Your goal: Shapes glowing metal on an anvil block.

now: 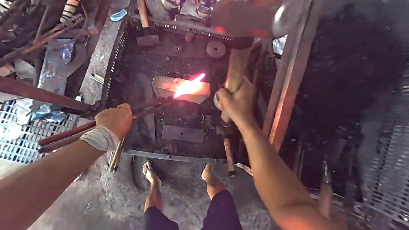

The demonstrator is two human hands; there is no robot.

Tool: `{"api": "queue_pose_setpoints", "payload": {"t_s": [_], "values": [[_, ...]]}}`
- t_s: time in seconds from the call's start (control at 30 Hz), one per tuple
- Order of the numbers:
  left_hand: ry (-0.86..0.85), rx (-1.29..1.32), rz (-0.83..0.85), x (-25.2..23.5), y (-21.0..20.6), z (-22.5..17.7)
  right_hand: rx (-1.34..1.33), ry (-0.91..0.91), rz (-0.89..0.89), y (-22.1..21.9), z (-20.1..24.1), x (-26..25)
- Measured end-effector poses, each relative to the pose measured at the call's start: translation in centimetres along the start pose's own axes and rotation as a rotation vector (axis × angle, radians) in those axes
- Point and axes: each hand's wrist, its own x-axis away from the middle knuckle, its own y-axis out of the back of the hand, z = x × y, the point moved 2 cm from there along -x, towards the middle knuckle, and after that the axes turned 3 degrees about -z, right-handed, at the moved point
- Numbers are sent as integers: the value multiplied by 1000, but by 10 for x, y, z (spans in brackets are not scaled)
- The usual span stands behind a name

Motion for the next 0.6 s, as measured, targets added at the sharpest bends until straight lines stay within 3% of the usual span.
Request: {"api": "queue_pose_setpoints", "payload": {"t_s": [0.1,0.17,0.27,0.37,0.43,0.47,0.6], "values": [[15,-24,-15,1,10,-3,73,-276,252,-81,-95,-1],[17,28,-5,5,10,2,92,-494,424,-94,-137,32],[-75,169,13,-21,-1,24,110,-645,443,-59,-135,100],[-274,620,261,-54,-83,18,123,-728,459,-19,-125,161],[-267,958,431,-48,-149,-18,118,-723,448,0,-110,180],[-231,1085,437,-37,-175,-42,129,-703,428,11,-98,185],[-150,1251,239,8,-223,-118,221,-516,311,61,-20,173]]}}
